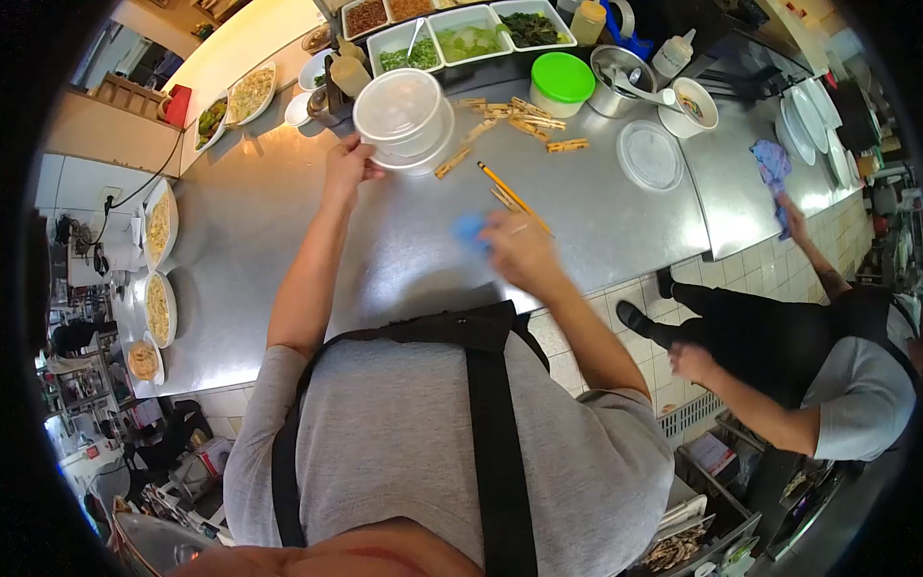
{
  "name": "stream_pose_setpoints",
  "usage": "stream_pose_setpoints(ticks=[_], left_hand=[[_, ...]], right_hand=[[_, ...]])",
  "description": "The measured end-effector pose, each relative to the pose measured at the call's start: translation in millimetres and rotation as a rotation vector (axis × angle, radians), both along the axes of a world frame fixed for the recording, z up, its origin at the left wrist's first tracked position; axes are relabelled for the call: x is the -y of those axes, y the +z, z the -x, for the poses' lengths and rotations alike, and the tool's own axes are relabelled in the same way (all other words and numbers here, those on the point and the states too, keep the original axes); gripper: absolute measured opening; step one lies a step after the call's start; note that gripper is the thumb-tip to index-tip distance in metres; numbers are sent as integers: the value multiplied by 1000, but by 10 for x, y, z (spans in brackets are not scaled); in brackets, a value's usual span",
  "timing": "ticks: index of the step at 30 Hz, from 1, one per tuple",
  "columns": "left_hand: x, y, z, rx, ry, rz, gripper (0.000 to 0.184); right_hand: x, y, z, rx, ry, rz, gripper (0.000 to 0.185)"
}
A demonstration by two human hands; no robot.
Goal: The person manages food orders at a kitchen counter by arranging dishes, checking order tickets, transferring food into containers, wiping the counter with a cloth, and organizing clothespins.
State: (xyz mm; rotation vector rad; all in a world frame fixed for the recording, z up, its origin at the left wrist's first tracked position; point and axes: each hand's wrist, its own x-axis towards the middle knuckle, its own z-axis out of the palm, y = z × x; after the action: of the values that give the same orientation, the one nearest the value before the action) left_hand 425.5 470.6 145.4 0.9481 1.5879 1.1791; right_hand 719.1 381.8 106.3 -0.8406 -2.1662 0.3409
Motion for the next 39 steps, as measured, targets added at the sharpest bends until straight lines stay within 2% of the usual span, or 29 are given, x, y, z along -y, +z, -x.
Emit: stream_pose_setpoints(ticks=[3,6,9,12,15,18,20,22,24,26,27,29,31,33,35,37,39], left_hand=[[169,15,302,-18,41,0,29],[453,86,610,-55,103,25,23],[707,12,1005,-38,193,7,18],[920,-47,1302,-19,317,-39,20],[1089,-164,1571,40,371,-77,22],[1222,-34,1401,149,462,-122,29],[1329,-22,1313,215,549,-128,34],[1444,-121,1290,256,609,-95,39],[1606,-265,1226,220,616,-73,37],[1756,-438,1179,213,581,-76,32],[1824,-472,1131,177,595,-53,30],[1882,-458,1004,98,627,8,26],[1832,-403,884,-19,581,35,25],[1854,-350,734,-130,500,63,23],[1650,-310,593,-219,365,66,22],[1334,-268,423,-412,173,65,20],[832,-63,192,-695,-139,-102,19]], right_hand=[[-293,568,-540,231,-404,-171,36],[-443,299,-648,367,-365,-88,40],[-451,35,-361,328,-239,227,36],[-622,-9,-154,371,-273,296,32],[-796,-53,-85,533,-334,321,26],[-961,299,-194,379,-234,216,20],[-1233,964,-319,180,-214,292,17],[-1755,1458,-468,-51,-360,173,15],[-2537,1773,-696,-191,-454,-71,14],[-3471,1814,-992,-240,-643,-158,16],[-3926,1764,-1168,-174,-755,-166,21],[-4565,1630,-1339,-179,-830,-95,26],[-5160,1374,-1471,-12,-952,-155,30],[-5451,1191,-1458,150,-1015,-76,34],[-5701,951,-1517,252,-961,67,38],[-5909,730,-1578,365,-1002,225,38],[-5982,701,-1589,385,-900,330,37]])
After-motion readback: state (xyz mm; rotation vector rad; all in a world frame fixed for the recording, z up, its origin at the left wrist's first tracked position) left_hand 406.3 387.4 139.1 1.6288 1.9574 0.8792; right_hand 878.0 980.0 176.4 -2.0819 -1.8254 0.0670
